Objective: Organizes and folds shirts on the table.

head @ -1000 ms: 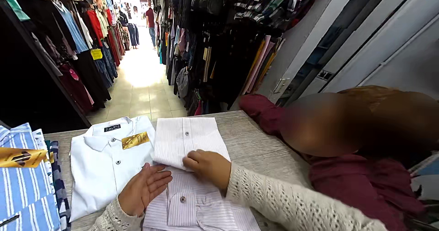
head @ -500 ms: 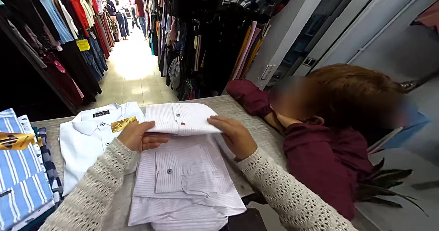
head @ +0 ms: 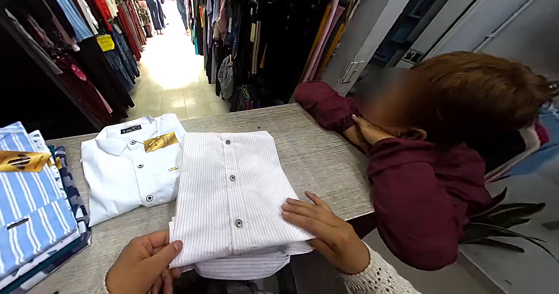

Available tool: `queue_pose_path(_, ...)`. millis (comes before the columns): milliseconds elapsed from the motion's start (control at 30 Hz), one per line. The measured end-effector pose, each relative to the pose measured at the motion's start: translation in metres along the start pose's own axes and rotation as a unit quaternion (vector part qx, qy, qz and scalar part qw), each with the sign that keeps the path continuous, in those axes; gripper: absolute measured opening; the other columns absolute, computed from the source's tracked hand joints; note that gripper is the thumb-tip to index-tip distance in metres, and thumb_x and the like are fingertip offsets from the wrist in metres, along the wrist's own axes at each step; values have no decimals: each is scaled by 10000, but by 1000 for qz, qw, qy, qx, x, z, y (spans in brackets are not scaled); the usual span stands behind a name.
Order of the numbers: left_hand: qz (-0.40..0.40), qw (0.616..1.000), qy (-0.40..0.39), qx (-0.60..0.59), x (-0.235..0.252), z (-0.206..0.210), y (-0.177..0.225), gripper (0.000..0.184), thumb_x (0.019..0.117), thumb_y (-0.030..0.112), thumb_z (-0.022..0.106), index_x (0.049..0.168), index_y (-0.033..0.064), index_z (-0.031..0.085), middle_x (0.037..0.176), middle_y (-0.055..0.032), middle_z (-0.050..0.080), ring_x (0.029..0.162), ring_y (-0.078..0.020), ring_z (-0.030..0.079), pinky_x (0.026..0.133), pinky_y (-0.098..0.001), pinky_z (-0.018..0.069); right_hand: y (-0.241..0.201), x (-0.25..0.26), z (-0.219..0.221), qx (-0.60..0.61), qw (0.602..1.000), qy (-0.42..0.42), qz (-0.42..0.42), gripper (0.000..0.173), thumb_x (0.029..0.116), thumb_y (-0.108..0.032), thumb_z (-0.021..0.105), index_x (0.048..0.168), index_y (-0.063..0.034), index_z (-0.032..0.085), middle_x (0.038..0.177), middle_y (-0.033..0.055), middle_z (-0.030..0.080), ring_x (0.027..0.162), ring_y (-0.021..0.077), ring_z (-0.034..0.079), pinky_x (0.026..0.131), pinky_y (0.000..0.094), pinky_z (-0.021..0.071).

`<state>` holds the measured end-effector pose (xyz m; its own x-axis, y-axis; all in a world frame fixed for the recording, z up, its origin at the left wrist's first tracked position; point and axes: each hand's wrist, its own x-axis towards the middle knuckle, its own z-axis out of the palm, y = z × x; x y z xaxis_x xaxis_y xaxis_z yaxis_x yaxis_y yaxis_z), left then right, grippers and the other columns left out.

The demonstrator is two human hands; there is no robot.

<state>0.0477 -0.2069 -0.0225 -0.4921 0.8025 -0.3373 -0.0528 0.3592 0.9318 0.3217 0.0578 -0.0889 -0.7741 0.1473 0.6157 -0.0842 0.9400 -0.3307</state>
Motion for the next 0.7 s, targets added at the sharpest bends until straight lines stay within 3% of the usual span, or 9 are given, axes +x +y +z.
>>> queue_pose_path(67,18,993,61,103,-9,0,-1,108,962,12,592,892,47,666,600,6,667,466,-40,594,470,-202,492,-4,-4,-6,14,999,-39,-14,371,1082,-329,425,1371,-204,621,1402,19,637,1391,203,520,1190,571,327)
queue_pose_path(133,71,965,147,205,-16,0,-2,114,927,11,634,1007,-59,676,705,-82,675,590,-119,630,595,-310,534,-5,-14,-12,7,997,-77,-5,535,1060,-542,419,1468,-218,542,1507,33,548,1450,208,449,1199,572,316)
queue_pose_path(167,104,952,179,223,-16,-3,-8,168,918,32,639,1046,-73,671,767,-105,684,655,-143,647,640,-340,541,-3,-20,-13,-6,997,-78,5,604,1030,-609,428,1489,-226,517,1524,38,529,1452,203,447,1192,563,329)
queue_pose_path(233,158,938,204,232,-10,-12,-24,249,902,152,631,1083,-8,691,846,-53,727,732,-103,702,675,-302,585,2,-29,-15,-20,998,-63,23,640,994,-645,479,1487,-238,520,1515,38,538,1437,197,467,1181,547,359)
queue_pose_path(333,158,948,185,207,7,-6,-24,293,938,230,596,1131,34,697,896,-7,742,754,-47,694,693,-245,575,5,-31,-13,4,998,-47,44,612,999,-645,469,1455,-246,559,1501,39,553,1420,201,488,1175,517,384)
queue_pose_path(500,48,985,109,124,36,0,0,274,1051,107,471,1249,-15,616,985,-52,706,742,-48,655,690,-236,551,3,-19,-5,36,997,-44,43,537,1007,-601,502,1415,-265,595,1506,52,543,1415,199,490,1169,475,409)
queue_pose_path(600,34,990,88,101,35,-7,3,248,1027,99,537,1237,-17,602,924,-10,696,696,-13,642,648,-190,541,1,-19,-3,38,997,-35,59,511,1001,-603,512,1385,-284,620,1491,27,559,1403,165,501,1171,454,406)
queue_pose_path(700,49,992,48,103,33,-12,2,262,963,91,617,1208,1,596,809,70,661,632,28,588,601,-151,494,-7,-13,-5,57,995,-38,79,504,994,-590,538,1348,-247,647,1472,72,575,1399,191,510,1178,468,397)
